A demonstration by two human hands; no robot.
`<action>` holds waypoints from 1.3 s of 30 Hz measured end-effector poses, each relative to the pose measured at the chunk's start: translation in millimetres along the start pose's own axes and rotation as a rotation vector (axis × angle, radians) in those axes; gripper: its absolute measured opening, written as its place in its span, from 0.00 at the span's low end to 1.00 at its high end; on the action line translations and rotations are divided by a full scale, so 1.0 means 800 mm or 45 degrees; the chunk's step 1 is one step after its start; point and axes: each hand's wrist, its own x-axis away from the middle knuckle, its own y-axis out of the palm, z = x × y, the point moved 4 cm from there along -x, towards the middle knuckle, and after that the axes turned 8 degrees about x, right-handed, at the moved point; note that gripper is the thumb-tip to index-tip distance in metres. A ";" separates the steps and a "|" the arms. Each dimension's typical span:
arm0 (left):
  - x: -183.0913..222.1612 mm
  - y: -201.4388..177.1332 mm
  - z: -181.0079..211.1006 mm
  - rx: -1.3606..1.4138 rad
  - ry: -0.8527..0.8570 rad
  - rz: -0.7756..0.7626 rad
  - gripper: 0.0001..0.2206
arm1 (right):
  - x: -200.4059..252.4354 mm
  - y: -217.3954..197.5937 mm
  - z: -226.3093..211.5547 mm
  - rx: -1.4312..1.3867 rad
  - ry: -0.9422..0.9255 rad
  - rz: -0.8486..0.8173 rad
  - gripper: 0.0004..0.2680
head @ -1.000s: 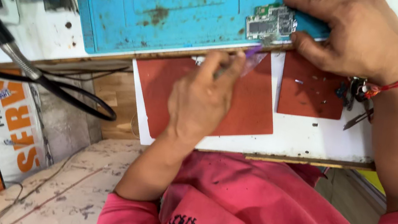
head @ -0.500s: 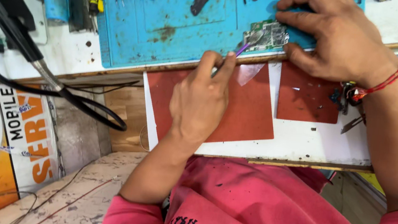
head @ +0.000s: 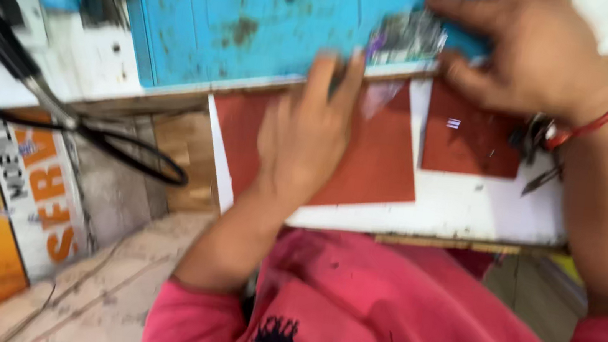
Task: The person cleans an electronic circuit board using a small brush and a thin metal tool.
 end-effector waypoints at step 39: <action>0.011 0.014 -0.011 0.237 -0.105 0.131 0.13 | 0.011 0.007 0.003 0.085 -0.297 0.211 0.16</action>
